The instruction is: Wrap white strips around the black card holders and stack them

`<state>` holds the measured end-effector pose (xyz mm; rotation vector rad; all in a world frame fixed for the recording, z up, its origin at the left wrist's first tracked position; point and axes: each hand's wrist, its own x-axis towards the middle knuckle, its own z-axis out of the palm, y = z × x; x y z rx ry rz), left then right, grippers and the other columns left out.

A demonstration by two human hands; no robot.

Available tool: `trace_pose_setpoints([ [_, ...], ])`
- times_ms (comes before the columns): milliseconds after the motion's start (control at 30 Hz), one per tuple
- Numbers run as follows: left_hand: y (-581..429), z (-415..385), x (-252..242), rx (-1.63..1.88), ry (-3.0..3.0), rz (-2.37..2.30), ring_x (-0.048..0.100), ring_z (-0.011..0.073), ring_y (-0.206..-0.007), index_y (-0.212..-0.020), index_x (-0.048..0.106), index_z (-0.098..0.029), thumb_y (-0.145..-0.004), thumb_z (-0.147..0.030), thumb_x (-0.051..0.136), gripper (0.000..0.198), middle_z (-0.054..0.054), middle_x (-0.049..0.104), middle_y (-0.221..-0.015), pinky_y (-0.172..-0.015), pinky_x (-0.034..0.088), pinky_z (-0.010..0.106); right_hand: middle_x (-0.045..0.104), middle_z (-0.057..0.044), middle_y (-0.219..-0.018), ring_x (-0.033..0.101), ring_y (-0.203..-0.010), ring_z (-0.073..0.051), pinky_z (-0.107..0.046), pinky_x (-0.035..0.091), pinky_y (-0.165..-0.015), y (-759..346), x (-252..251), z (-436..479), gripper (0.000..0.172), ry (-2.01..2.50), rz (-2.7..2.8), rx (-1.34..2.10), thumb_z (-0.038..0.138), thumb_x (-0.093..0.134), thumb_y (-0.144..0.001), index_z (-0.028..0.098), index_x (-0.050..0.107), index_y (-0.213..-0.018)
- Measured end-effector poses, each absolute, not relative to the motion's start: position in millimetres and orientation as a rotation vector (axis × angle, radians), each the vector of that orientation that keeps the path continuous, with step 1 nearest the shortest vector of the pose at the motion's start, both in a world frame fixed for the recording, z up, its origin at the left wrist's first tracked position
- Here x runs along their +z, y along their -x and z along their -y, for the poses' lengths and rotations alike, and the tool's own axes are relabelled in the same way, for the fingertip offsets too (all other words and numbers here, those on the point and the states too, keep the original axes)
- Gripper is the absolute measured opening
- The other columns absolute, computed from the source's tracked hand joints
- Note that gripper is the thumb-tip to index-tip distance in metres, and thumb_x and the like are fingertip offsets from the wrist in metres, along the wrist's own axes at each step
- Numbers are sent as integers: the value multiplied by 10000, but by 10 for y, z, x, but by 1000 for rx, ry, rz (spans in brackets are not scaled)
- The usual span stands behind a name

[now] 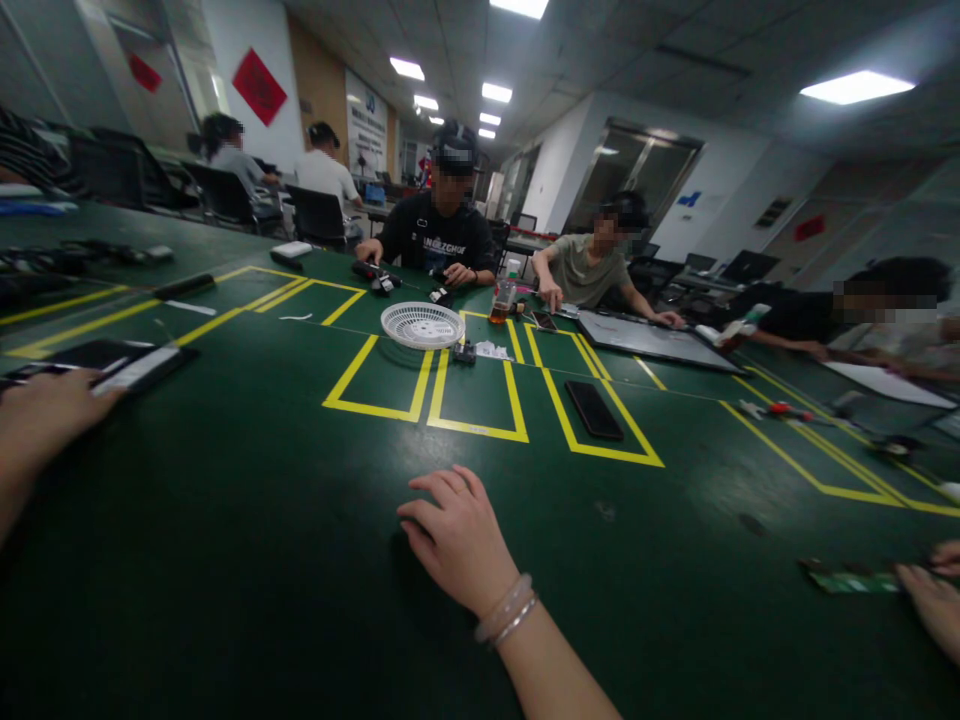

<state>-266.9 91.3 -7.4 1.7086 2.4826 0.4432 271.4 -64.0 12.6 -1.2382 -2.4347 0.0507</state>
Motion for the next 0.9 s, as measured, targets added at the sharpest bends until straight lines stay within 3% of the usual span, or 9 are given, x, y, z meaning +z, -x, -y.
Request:
trace_pose_setpoints([
  [200, 2566, -829, 56, 412, -1561, -2547, 561, 367, -858, -1342, 549, -20, -767, -574, 562, 799, 199, 611, -939, -732, 485, 459, 648, -15, -1216, 571, -1154, -215, -505, 330, -1106, -2712, 125, 636, 164, 1243, 2436, 51, 219, 623, -913, 296, 680, -1046],
  [367, 2442, -830, 34, 685, -1666, -2410, 575, 315, -851, -1317, 544, -8, -724, -643, 507, 870, 133, 634, -905, -651, 364, 303, 651, -19, -1215, 575, -1150, -220, -507, 336, -1101, -2708, 122, 639, 172, 1233, 2442, 49, 221, 623, -912, 297, 679, -1056],
  [500, 2128, -872, 69, 869, -1783, -2172, 571, 280, -903, -1334, 532, -41, -726, -701, 470, 900, 97, 639, -978, -637, 336, 272, 657, -22, -1202, 583, -1140, -218, -503, 343, -1097, -2710, 119, 636, 177, 1218, 2422, 49, 220, 627, -908, 291, 673, -1063],
  [667, 1431, -768, 208, 819, -1939, -1703, 610, 223, -839, -1332, 545, -104, -778, -541, 593, 707, 88, 646, -1057, -634, 452, 254, 647, -28, -1238, 578, -1160, -219, -502, 351, -1089, -2714, 114, 638, 273, 1200, 2402, 54, 188, 620, -904, 299, 634, -1153],
  [900, 420, -230, 226, 561, -2095, -936, 612, 172, -729, -1157, 650, -168, -899, -408, 596, 356, 63, 655, -886, -601, 481, 230, 559, -39, -1418, 512, -1285, -236, -482, 317, -1114, -2662, 121, 664, 270, 1154, 2442, 69, 291, 681, -888, 286, 606, -1147],
])
